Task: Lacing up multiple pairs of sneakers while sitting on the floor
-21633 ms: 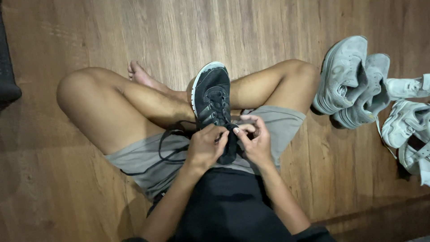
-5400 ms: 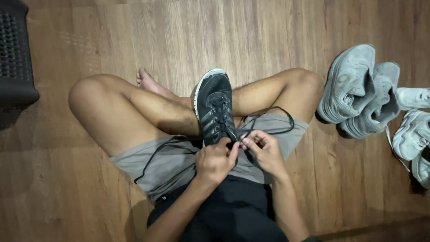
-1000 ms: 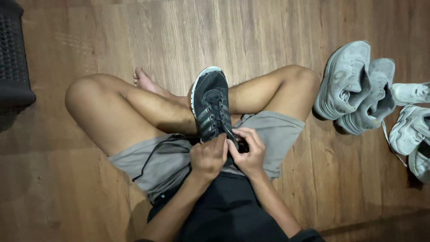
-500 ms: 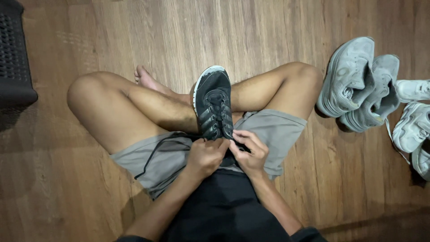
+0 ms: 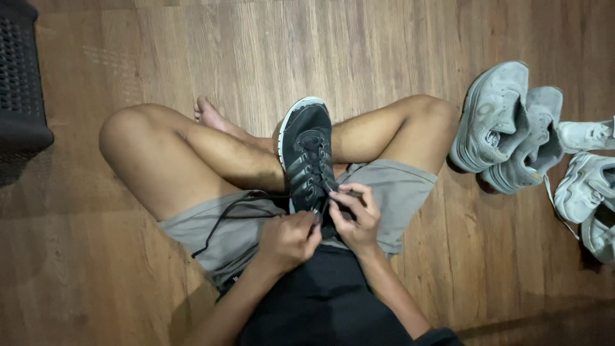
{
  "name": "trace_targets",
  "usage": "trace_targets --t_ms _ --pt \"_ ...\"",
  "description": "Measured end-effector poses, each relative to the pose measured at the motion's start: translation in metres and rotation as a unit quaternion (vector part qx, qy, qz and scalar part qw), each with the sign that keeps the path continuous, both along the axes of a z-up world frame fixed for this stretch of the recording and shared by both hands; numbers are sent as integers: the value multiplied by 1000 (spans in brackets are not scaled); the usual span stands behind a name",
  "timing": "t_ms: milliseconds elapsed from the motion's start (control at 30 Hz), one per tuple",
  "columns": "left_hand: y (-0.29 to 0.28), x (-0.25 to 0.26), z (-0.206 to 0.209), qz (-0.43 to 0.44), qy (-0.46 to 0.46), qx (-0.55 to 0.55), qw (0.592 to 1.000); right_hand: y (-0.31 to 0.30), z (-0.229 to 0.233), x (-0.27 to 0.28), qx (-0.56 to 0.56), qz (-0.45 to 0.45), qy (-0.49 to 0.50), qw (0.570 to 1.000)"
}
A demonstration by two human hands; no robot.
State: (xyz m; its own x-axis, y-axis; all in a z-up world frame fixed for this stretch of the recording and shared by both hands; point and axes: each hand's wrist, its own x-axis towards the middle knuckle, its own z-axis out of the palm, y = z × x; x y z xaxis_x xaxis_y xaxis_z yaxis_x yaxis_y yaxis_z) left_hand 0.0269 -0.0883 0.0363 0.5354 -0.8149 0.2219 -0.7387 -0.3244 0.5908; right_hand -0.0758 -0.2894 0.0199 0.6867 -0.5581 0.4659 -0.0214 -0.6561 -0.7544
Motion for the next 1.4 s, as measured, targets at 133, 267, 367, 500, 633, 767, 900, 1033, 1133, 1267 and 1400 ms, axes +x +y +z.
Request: trace_targets --t_ms 133,267,367,500,633,767,900,1033,1133,1267,1400 --pt "28 -1 40 32 35 -2 999 -1 -12 -5 3 31 -1 1000" --pt "52 27 58 108 23 37 993 -4 -11 -8 1 100 41 994" --pt "47 46 39 128 -14 112 985 -1 3 -4 5 107 47 993" --pt "17 48 1 59 -11 187 980 -3 8 -2 3 124 52 991" --pt "16 45 22 94 67 57 992 -3 2 -6 3 119 50 992" --pt "40 67 84 135 372 99 913 -3 7 -3 22 108 71 991" --pt "78 73 128 166 344 28 924 5 24 10 41 102 57 992" --pt "110 63 144 158 45 44 985 17 38 34 -1 108 83 991" --pt "131 57 170 206 47 7 977 18 47 57 -86 126 84 985" --pt "155 64 182 265 122 60 955 9 79 74 -69 165 44 983" --pt "159 72 141 202 181 54 961 -9 141 80 88 269 70 957"
